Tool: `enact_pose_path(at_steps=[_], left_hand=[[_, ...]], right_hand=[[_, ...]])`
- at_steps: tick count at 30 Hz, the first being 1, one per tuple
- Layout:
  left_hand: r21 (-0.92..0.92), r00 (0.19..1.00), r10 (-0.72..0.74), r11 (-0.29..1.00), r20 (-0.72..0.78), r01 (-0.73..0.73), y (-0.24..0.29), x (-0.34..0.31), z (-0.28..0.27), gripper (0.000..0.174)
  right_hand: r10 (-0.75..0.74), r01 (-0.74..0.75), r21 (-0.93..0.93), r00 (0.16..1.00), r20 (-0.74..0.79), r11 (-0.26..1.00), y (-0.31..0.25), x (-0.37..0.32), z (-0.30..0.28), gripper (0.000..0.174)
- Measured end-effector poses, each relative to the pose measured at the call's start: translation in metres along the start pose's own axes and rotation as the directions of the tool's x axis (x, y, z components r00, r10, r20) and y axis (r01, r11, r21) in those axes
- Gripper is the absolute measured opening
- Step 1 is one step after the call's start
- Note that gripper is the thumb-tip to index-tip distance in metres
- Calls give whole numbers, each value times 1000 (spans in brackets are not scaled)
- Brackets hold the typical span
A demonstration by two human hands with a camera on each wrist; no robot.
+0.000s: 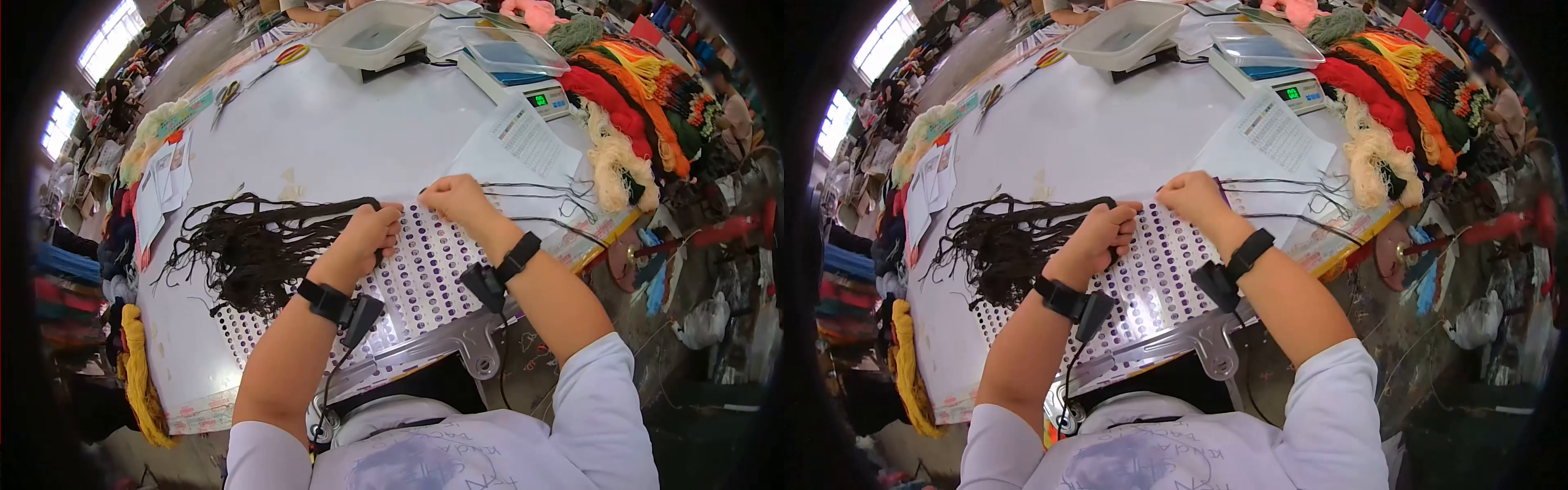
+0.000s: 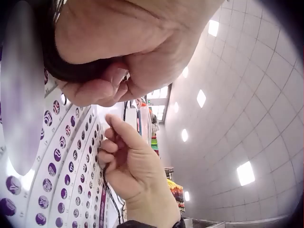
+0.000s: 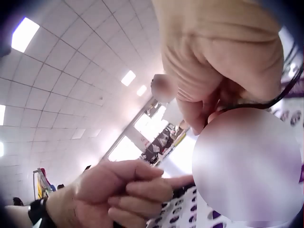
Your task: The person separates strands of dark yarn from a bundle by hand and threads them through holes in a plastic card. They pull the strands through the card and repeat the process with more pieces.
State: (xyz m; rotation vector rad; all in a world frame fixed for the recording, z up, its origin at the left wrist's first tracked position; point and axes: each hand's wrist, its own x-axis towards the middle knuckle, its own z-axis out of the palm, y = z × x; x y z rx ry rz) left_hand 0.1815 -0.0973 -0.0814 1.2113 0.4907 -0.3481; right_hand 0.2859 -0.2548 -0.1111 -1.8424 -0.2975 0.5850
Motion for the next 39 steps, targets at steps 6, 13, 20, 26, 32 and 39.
enact_pose_path(at_steps=[6, 13, 20, 26, 32, 39], left_hand=[[181, 988, 136, 976, -74, -121, -4, 24, 9, 29], [266, 991, 119, 959, -66, -98, 2, 29, 6, 14], [340, 978, 164, 934, -130, -111, -9, 41, 3, 15], [-83, 788, 377, 878, -487, -472, 23, 6, -52, 12], [-589, 886, 390, 665, -250, -459, 30, -9, -51, 6], [16, 936, 342, 939, 90, -344, 8, 13, 14, 16]], right_hand=[[-60, 53, -90, 996, -73, 995, 10, -4, 11, 15], [-241, 203, -221, 957, -161, 954, 14, -18, 17, 16], [-139, 139, 30, 990, -16, 990, 18, -23, 3, 19], [-315, 256, -596, 949, 5, 761, 1, -33, -11, 20], [-565, 449, -719, 820, 95, 530, 9, -22, -10, 7], [-473, 459, -495, 875, 106, 738, -13, -19, -12, 11]])
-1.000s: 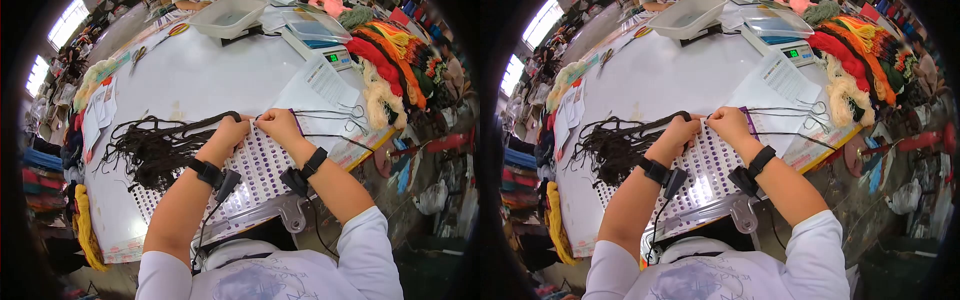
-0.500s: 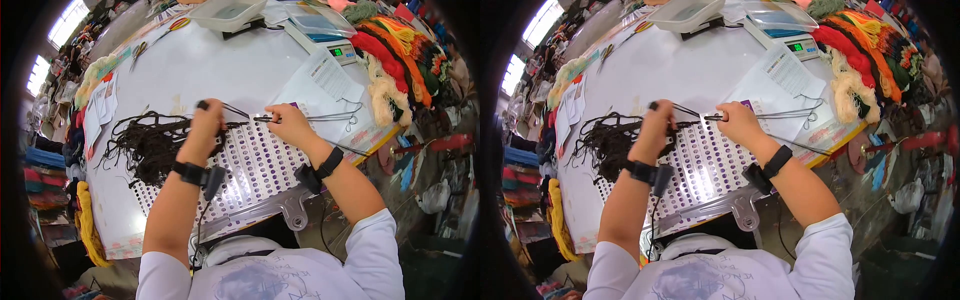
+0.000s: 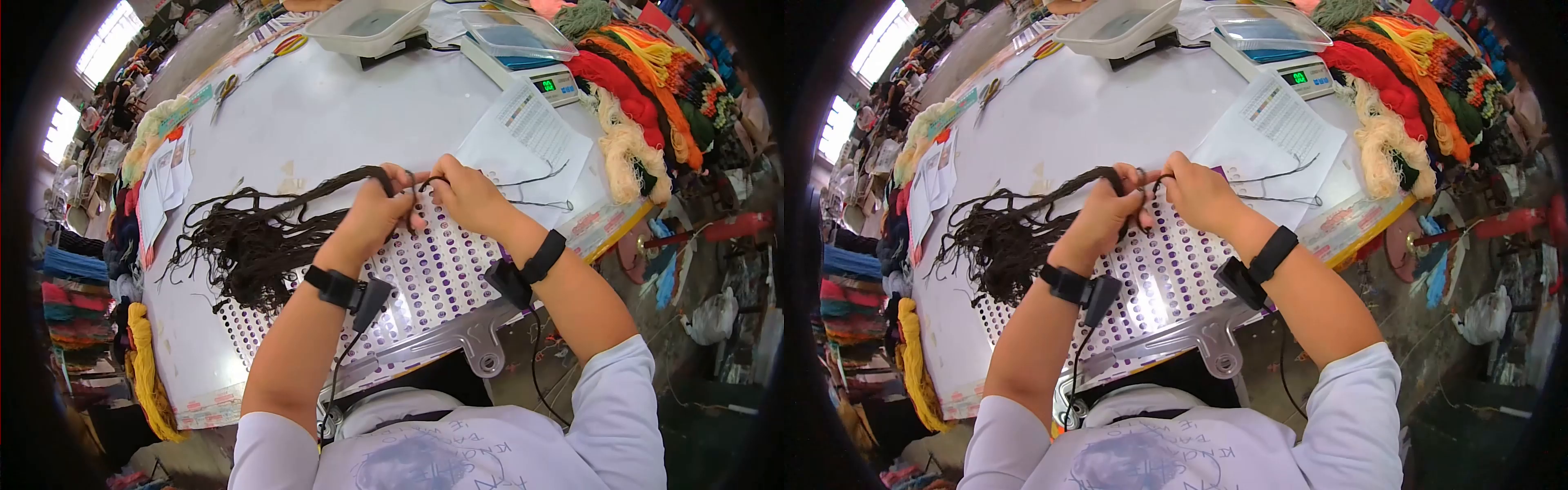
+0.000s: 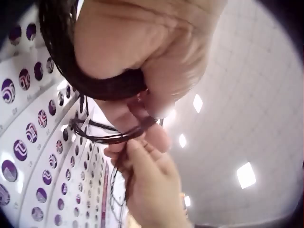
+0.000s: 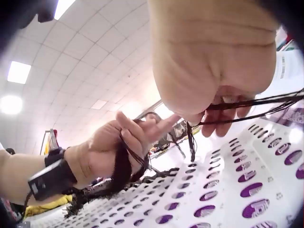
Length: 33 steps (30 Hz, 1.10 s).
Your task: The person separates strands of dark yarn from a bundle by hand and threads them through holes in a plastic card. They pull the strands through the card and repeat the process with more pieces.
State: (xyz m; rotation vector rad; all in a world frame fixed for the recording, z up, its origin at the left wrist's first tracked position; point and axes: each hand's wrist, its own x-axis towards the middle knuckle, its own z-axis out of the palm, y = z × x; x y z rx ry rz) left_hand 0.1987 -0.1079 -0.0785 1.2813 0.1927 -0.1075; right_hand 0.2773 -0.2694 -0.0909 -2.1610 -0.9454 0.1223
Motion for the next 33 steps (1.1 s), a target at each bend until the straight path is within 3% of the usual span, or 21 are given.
enact_pose_path(at_steps=[1, 5, 7, 10, 11, 13, 15, 17, 19, 21, 22, 23, 24, 25, 26, 29, 30, 32, 33], left_hand=[[113, 999, -24, 993, -32, 28, 0, 0, 6, 16], [246, 999, 31, 969, -40, -20, -11, 8, 4, 17], [109, 974, 81, 992, -213, -58, -8, 3, -11, 14], [15, 933, 221, 974, -285, -226, 19, -19, -59, 12], [-5, 914, 235, 968, -330, -250, 30, -27, -85, 13], [-241, 907, 172, 930, -384, -279, 56, -48, -141, 12], [-249, 865, 115, 931, -489, -265, 82, -68, -180, 11], [-236, 795, 137, 913, -592, -333, 100, -75, -217, 10], [-133, 761, 226, 916, -608, -378, 113, -79, -216, 6], [269, 442, 404, 902, -801, -337, 110, -80, -193, 26], [273, 582, 408, 911, -703, -308, 105, -83, -189, 40], [228, 639, 376, 925, -671, -305, 96, -83, -171, 35], [31, 793, 251, 959, -556, -282, 94, -90, -146, 30], [-147, 901, 155, 962, -404, -231, 92, -96, -117, 30], [-257, 972, 135, 949, -191, -182, 84, -105, -97, 38], [-431, 999, 27, 902, 32, -11, 74, -129, -35, 53], [-435, 999, 18, 900, 34, -1, 71, -136, -20, 54], [-423, 993, 30, 906, 118, 23, 60, -146, -9, 56], [-404, 979, 53, 914, 195, 31, 53, -150, -8, 57]], right_hand=[[119, -128, 109, 989, 87, 986, -2, 1, -2, 13], [77, -89, 113, 992, 104, 990, 4, 2, 2, 14], [94, -105, 49, 975, 200, 993, 16, -1, 10, 17], [52, -51, -16, 990, 128, 999, 25, -3, 18, 20], [61, -60, -6, 990, 128, 998, 23, -2, 18, 20], [151, -143, -59, 975, 164, 988, 14, 1, 14, 18], [168, -165, -34, 973, 156, 986, 13, 1, 13, 18], [231, -234, -6, 951, 206, 972, 10, 1, 11, 20], [244, -252, 18, 949, 199, 968, 12, 2, 12, 21], [250, -263, 42, 947, 201, 964, 12, 2, 12, 22], [279, -302, 93, 939, 201, 949, 10, 2, 11, 22], [307, -339, 145, 930, 204, 930, 7, 2, 11, 22], [278, -300, 146, 948, 155, 943, -2, 1, 10, 19], [262, -286, 144, 951, 163, 947, -19, 0, 8, 19], [226, -253, 258, 965, 129, 932, -41, -4, 5, 20], [131, -168, 604, 986, 105, 779, -109, -25, 4, 21], [132, -175, 596, 985, 116, 783, -129, -34, 5, 21], [99, -309, 831, 949, 298, 463, -157, -50, 10, 20], [97, -320, 825, 945, 311, 466, -160, -56, 13, 20]])
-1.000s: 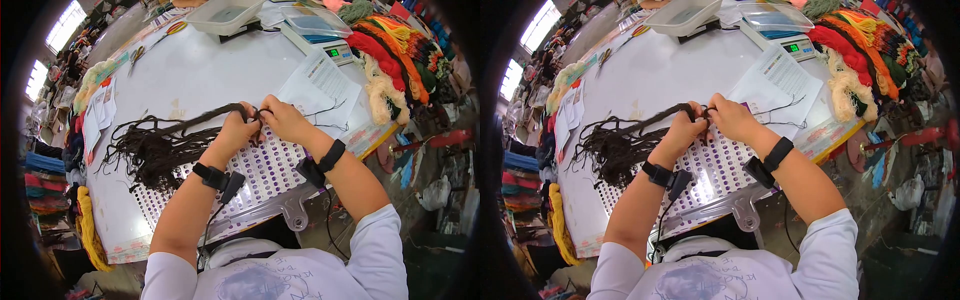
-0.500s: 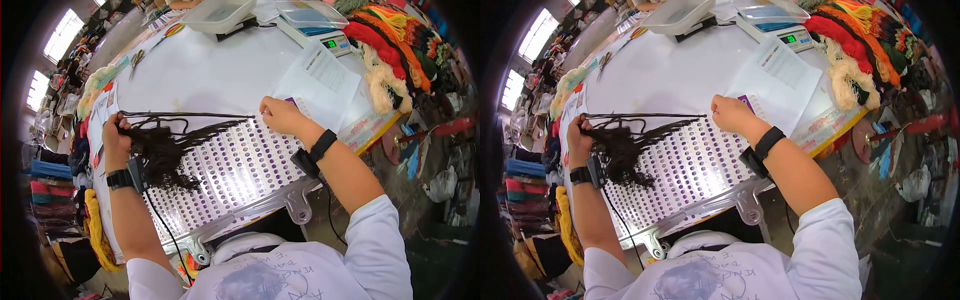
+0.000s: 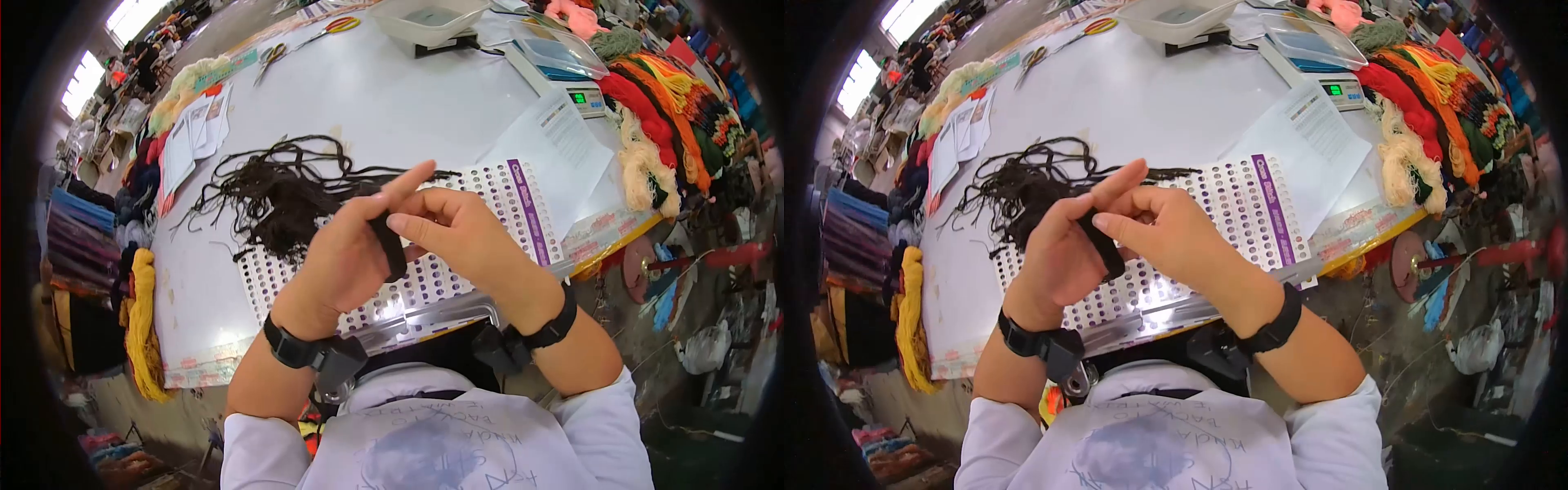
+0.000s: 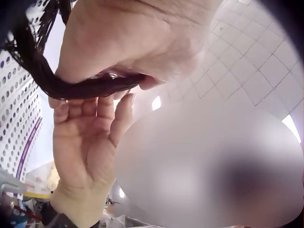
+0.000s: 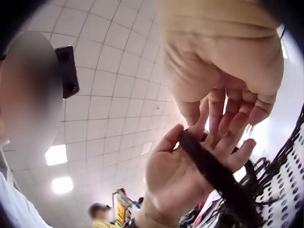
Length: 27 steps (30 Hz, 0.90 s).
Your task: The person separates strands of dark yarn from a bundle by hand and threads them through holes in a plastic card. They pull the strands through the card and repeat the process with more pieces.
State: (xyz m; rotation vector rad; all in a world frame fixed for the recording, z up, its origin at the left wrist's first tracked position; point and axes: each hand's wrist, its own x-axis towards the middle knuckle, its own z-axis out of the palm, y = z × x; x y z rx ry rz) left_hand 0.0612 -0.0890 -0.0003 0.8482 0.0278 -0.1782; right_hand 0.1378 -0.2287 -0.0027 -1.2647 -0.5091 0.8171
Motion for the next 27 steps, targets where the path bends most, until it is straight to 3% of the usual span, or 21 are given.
enact_pose_path(at_steps=[6, 8, 10, 12, 16, 17, 22, 24, 27], left_hand=[[-78, 995, 17, 997, -99, -25, -13, -31, 1, 55], [-86, 997, 16, 996, -74, -22, -13, -39, 1, 56], [-125, 997, 18, 992, -78, -28, -15, -46, -2, 57], [-170, 996, -12, 985, -83, -2, -17, -52, -9, 68], [-234, 998, -2, 972, -57, -11, -23, -61, -14, 69], [-181, 992, 4, 983, -122, -27, -22, -63, -8, 69], [-84, 994, 26, 996, -109, -36, -29, -68, -11, 69], [204, 990, 112, 975, -84, -93, -31, -69, -16, 70], [315, 976, 199, 935, -92, -161, -32, -72, -17, 71]], right_hand=[[31, -32, 138, 999, 12, 990, 18, -20, 14, 13], [36, -39, 125, 999, 20, 991, 23, -24, 19, 10], [23, -32, 225, 999, 43, 974, 30, -26, 21, 8], [20, -28, 229, 999, 36, 973, 30, -28, 25, 7], [34, -33, 202, 999, -4, 979, 31, -33, 37, 10], [41, -36, 159, 999, -26, 987, 29, -35, 42, 12], [101, -100, 36, 994, -41, 994, 30, -39, 56, 16], [98, -96, 41, 994, -38, 995, 31, -40, 59, 17], [115, -113, 93, 993, -16, 989, 33, -41, 61, 13]])
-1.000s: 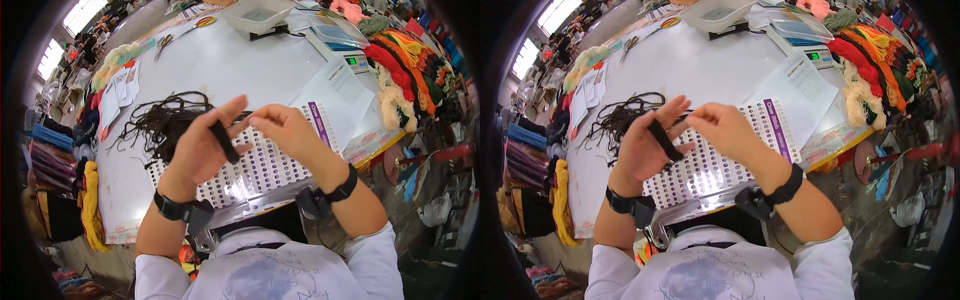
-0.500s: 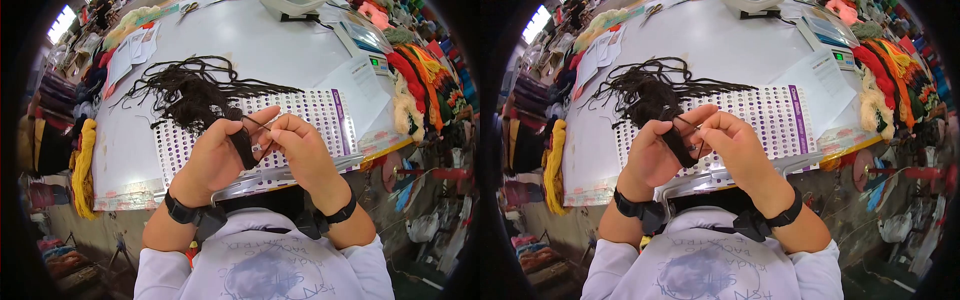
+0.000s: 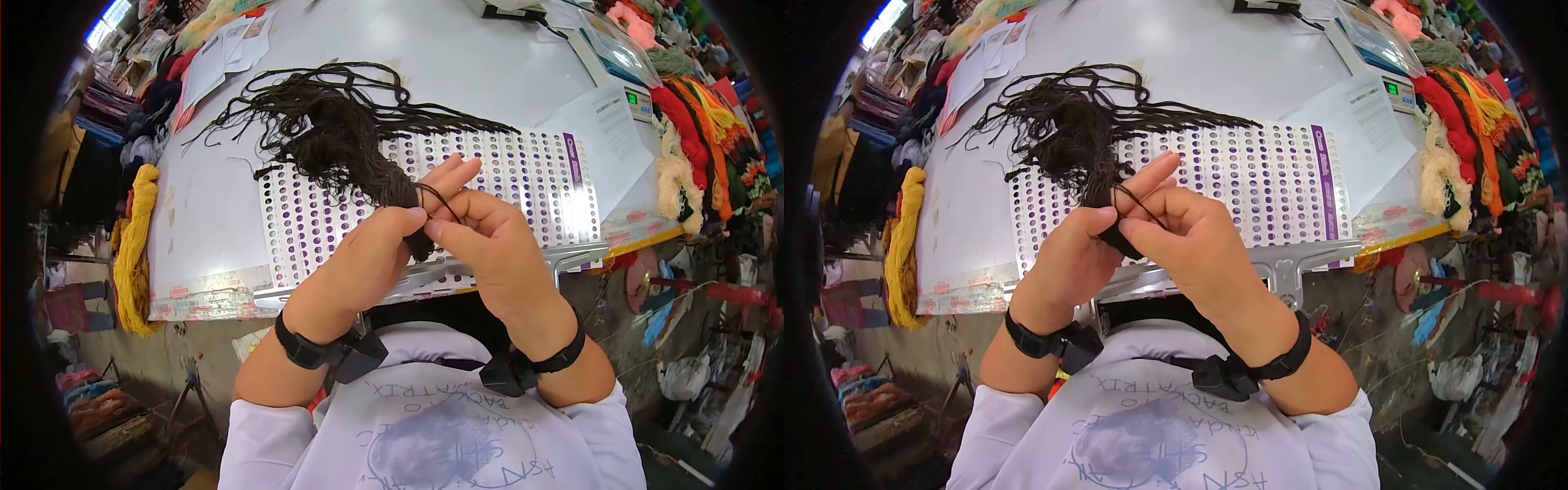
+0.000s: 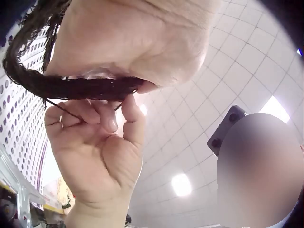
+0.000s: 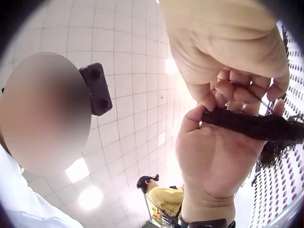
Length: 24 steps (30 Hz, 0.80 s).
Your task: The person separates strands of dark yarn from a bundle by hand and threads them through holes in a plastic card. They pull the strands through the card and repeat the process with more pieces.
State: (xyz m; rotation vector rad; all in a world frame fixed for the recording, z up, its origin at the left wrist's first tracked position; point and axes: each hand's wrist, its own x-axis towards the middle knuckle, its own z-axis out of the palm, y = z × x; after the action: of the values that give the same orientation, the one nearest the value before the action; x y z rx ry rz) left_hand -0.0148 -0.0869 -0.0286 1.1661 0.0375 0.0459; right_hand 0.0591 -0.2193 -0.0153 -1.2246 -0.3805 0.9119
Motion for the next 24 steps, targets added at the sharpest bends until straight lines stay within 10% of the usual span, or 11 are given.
enact_pose_path(at_steps=[10, 16, 17, 18, 24], left_hand=[[-450, 998, -55, 891, 32, 63, 3, -12, -1, 54], [-164, 997, -59, 984, 48, 66, 0, -9, -2, 69], [119, 998, 27, 992, 60, -34, -1, -9, -4, 66], [390, 990, 106, 911, 96, -135, -1, -8, -5, 64], [643, 987, 127, 748, 100, -162, 8, -13, 0, 58]], right_hand=[[-49, 48, 109, 999, 7, 993, 8, -1, -2, 7], [-49, 48, -22, 998, -26, 999, 6, -6, 0, 11], [-42, 38, -116, 998, -37, 993, 6, -7, 0, 13], [-45, 41, -114, 998, -39, 993, 5, -7, 1, 13], [-84, 63, -194, 991, -103, 979, 9, -9, 2, 12]])
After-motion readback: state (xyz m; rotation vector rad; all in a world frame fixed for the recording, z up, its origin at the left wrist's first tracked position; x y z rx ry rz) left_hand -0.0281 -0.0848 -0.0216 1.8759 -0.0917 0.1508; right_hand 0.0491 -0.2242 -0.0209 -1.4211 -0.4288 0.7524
